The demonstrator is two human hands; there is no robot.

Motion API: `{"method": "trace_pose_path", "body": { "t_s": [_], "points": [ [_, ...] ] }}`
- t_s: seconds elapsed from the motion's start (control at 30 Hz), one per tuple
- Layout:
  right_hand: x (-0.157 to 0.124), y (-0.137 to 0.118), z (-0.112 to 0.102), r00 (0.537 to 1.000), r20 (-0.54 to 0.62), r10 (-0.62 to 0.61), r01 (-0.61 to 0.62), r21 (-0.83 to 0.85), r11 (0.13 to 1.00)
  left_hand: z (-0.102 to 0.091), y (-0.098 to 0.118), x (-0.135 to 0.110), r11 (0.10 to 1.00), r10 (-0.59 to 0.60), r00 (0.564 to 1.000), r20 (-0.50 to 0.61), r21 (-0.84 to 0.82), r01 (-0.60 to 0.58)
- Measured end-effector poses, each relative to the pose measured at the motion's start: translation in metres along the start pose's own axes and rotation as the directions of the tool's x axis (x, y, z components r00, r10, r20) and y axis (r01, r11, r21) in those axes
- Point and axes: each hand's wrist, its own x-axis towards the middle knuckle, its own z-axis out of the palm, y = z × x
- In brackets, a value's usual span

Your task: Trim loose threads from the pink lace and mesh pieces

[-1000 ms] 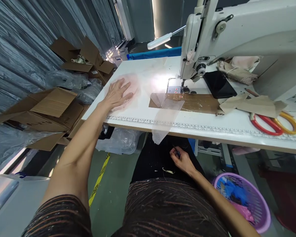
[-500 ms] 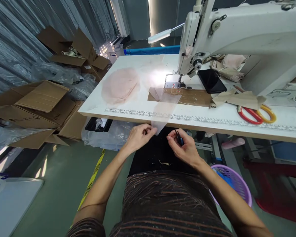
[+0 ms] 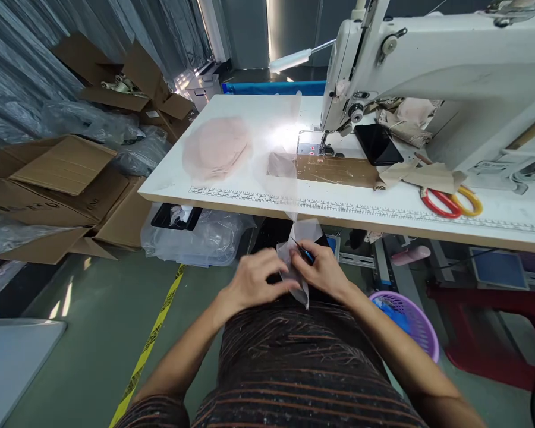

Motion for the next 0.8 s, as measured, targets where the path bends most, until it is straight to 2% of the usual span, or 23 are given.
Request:
{"method": "trace_pose_path", "body": {
  "t_s": [0.03, 0.07, 0.1, 0.17, 0.23, 0.3, 0.37, 0.43, 0.53, 0.6, 0.67, 0.8],
  "points": [
    [-0.003, -0.001, -0.001, 0.997, 0.075, -0.028, 0.023, 0.06, 0.998, -0.007, -0.007, 0.004, 0.994, -0.102, 0.989, -0.109, -0.043, 0.098],
    [-0.007, -0.002, -0.002, 0.987, 0.148, -0.055, 0.037, 0.119, 0.992, -0.013, -0.014, 0.007, 0.977, -0.202, 0.969, -0.14, -0.098, 0.189],
    [-0.01, -0.004, -0.002, 0.973, 0.216, -0.079, 0.041, 0.174, 0.984, -0.017, -0.021, 0.011, 0.953, -0.276, 0.953, -0.127, -0.163, 0.255],
    [-0.015, -0.008, -0.001, 0.943, 0.315, -0.111, 0.028, 0.256, 0.966, -0.016, -0.033, 0.017, 0.886, -0.324, 0.946, 0.018, -0.344, 0.31],
    [-0.019, -0.01, 0.001, 0.924, 0.359, -0.13, 0.014, 0.307, 0.952, -0.006, -0.041, 0.02, 0.732, -0.288, 0.945, 0.152, -0.602, 0.32],
    [-0.02, -0.01, 0.002, 0.919, 0.369, -0.138, 0.012, 0.324, 0.946, 0.01, -0.044, 0.019, 0.508, -0.258, 0.945, 0.202, -0.804, 0.31],
    [-0.02, -0.006, 0.001, 0.921, 0.366, -0.131, 0.012, 0.309, 0.951, 0.021, -0.043, 0.016, 0.323, -0.283, 0.932, 0.226, -0.892, 0.315],
    [-0.018, 0.0, -0.003, 0.938, 0.332, -0.096, 0.003, 0.271, 0.963, 0.026, -0.04, 0.012, 0.24, -0.368, 0.89, 0.268, -0.898, 0.369],
    [-0.011, 0.011, -0.007, 0.972, 0.232, -0.024, -0.028, 0.216, 0.976, 0.02, -0.036, 0.006, 0.26, -0.554, 0.778, 0.295, -0.827, 0.498],
    [-0.004, 0.017, -0.008, 0.98, 0.196, 0.012, -0.05, 0.189, 0.981, 0.012, -0.033, 0.004, 0.297, -0.626, 0.722, 0.294, -0.767, 0.569],
    [0.004, 0.02, -0.006, 0.977, 0.211, 0.019, -0.054, 0.163, 0.985, 0.006, -0.03, 0.003, 0.327, -0.639, 0.709, 0.297, -0.73, 0.6],
    [0.016, 0.016, -0.001, 0.959, 0.283, -0.03, -0.004, 0.117, 0.993, 0.002, -0.027, 0.003, 0.399, -0.616, 0.74, 0.269, -0.704, 0.588]
  ]
}}
